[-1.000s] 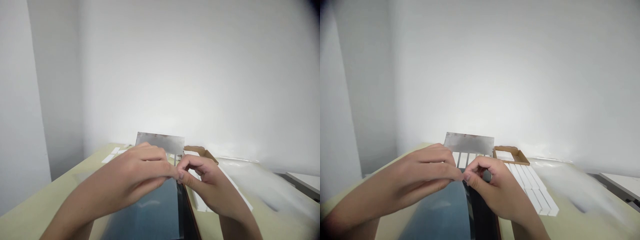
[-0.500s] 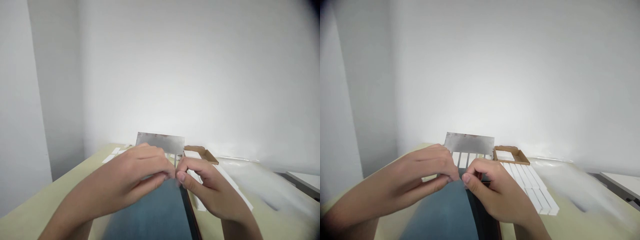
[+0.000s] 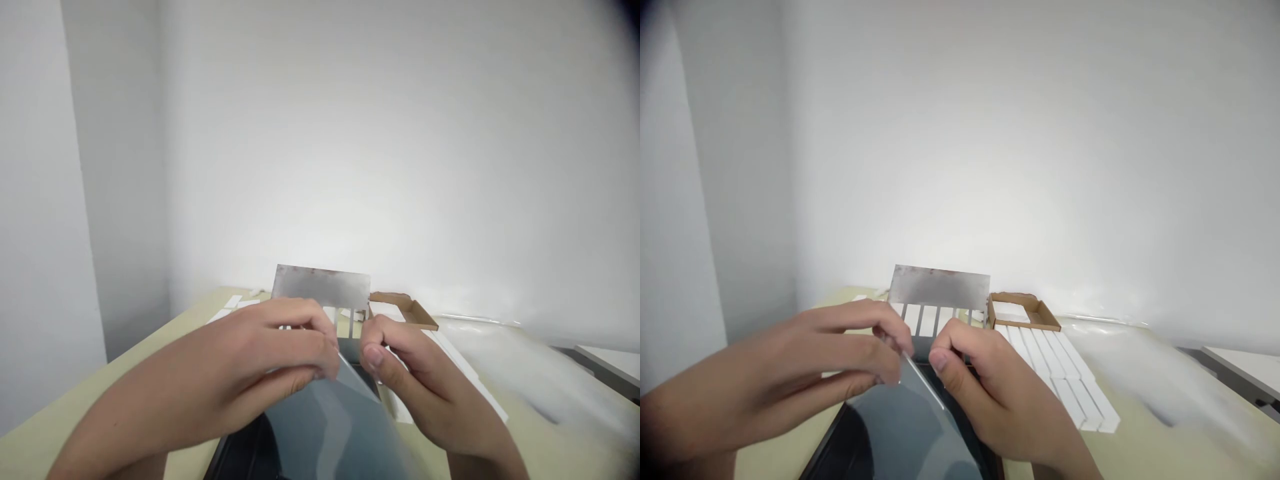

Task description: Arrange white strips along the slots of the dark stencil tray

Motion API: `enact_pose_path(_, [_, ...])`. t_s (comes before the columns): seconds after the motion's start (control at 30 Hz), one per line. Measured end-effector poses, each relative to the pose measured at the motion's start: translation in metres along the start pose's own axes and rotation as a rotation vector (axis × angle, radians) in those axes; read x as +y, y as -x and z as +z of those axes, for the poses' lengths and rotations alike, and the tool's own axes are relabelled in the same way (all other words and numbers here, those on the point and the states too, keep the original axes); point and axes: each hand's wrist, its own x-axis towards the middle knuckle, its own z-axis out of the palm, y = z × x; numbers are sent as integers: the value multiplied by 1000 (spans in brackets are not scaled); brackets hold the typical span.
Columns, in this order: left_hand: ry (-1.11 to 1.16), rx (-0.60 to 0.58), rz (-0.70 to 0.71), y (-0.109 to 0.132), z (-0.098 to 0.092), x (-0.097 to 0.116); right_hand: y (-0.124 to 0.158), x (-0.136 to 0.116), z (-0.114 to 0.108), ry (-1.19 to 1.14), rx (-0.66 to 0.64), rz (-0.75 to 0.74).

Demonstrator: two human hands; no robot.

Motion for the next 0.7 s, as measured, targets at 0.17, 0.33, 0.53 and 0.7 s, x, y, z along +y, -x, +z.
enact_pose_path(0.17, [41, 29, -1, -3, 0, 1, 0, -2, 1, 62, 7, 8])
enact_pose_path(0.33, [52, 70, 10, -1, -2, 1, -1, -2, 0, 109, -74, -34])
enact_pose_path(0.53, [52, 46, 14, 4, -8, 3, -1, -3, -3, 104, -126, -32])
enact_pose_path(0.7, [40, 17, 14, 6, -8, 4, 3, -1, -4, 103, -129, -26])
